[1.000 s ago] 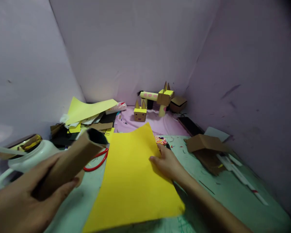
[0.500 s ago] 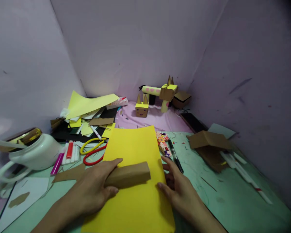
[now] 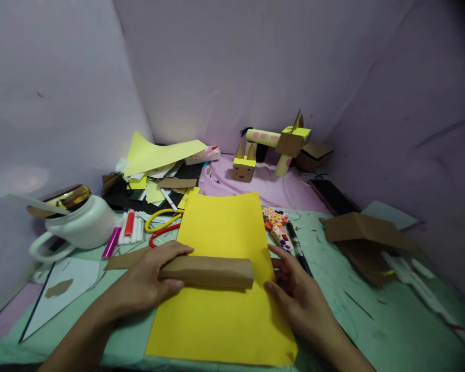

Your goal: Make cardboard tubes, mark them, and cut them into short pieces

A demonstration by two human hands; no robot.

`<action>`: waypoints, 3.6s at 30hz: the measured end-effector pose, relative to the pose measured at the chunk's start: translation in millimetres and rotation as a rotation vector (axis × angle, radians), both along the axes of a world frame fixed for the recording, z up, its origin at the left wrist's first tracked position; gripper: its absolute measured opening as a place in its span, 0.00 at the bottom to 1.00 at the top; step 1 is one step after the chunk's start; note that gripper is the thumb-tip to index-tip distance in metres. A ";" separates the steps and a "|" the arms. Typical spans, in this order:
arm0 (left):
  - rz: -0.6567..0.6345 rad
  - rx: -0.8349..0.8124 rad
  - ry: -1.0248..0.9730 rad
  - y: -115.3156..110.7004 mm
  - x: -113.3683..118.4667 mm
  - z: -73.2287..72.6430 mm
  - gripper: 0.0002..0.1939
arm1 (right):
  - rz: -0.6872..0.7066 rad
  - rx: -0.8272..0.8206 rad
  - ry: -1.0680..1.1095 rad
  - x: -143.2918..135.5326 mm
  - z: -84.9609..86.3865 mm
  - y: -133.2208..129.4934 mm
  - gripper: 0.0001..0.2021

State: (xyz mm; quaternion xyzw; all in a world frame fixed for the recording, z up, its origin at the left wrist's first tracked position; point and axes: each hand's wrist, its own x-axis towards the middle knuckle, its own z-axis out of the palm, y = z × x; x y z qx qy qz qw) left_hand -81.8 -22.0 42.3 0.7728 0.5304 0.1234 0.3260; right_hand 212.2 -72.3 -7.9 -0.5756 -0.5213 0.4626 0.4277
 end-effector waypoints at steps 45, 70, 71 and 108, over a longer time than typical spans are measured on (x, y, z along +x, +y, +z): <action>0.129 -0.079 -0.454 19.9 19.8 7.5 0.29 | 0.260 -0.199 -0.007 -12.5 60.4 38.3 0.33; 0.103 -0.093 -0.763 18.7 37.3 -5.2 0.16 | 0.080 0.200 0.046 -16.2 24.1 12.6 0.33; 0.057 -0.057 -0.753 18.4 36.4 -5.2 0.14 | 0.088 0.152 0.045 -15.8 26.6 13.4 0.30; -0.182 -0.062 -0.693 19.5 46.8 5.2 0.07 | 0.757 -0.475 0.161 -22.3 59.5 32.4 0.17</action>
